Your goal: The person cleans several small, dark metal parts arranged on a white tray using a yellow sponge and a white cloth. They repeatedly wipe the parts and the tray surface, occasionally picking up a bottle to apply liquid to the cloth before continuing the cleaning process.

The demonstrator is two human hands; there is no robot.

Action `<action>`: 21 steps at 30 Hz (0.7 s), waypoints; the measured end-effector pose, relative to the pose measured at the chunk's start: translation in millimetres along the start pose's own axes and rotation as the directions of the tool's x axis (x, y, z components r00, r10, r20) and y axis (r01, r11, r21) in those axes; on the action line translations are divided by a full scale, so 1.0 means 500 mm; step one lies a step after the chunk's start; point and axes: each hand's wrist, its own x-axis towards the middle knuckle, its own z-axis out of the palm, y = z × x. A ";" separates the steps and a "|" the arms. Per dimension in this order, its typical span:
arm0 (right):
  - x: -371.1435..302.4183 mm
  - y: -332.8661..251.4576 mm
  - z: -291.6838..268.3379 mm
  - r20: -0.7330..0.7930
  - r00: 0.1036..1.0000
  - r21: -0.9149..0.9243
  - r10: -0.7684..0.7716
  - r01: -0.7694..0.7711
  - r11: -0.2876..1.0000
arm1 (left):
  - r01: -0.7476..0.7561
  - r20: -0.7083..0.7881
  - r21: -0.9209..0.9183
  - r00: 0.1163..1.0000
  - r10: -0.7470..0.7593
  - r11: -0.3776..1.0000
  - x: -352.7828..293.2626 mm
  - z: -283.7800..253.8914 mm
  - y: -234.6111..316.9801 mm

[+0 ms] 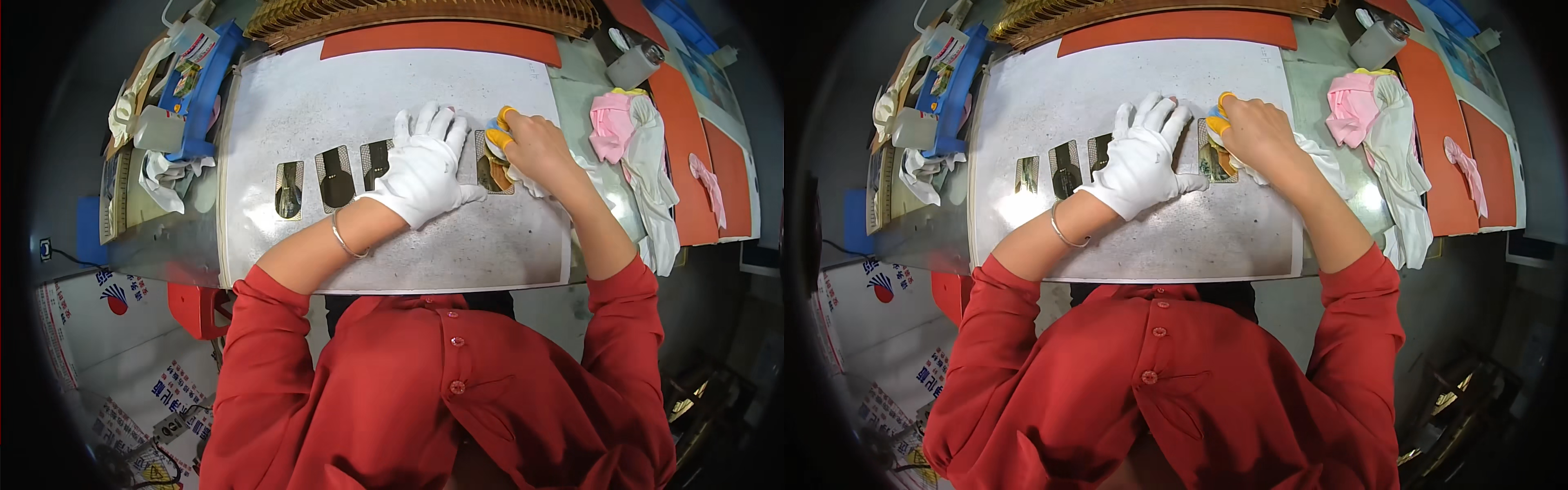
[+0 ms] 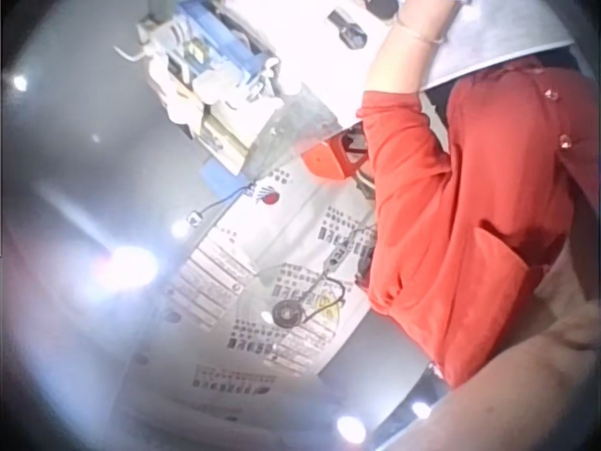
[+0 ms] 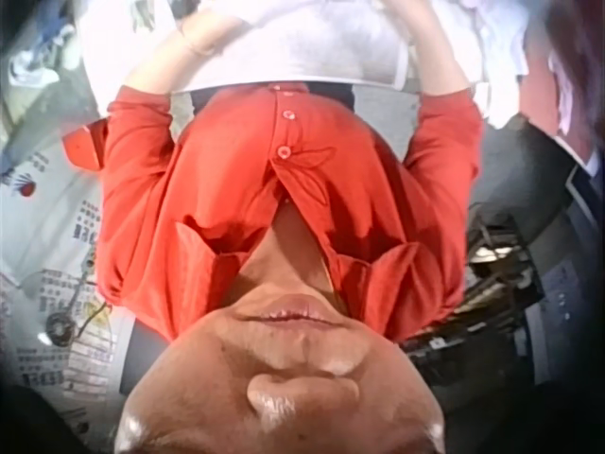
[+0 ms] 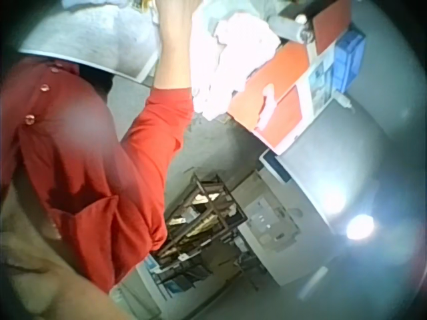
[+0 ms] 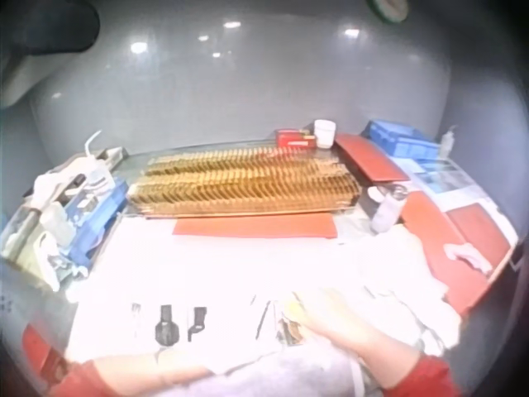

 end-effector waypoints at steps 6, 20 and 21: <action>0.028 -0.024 0.001 0.073 0.995 -0.001 0.066 -0.066 0.998 | 0.004 0.001 -0.001 1.000 -0.004 1.000 0.003 -0.005 0.002; 0.011 -0.027 0.035 0.042 0.989 -0.069 0.139 -0.136 0.988 | -0.024 0.022 0.035 0.999 0.023 0.999 0.013 0.017 -0.015; 0.007 -0.030 0.036 0.043 0.988 -0.071 0.146 -0.142 0.987 | 0.003 0.092 0.026 0.996 -0.006 1.000 0.017 0.003 -0.009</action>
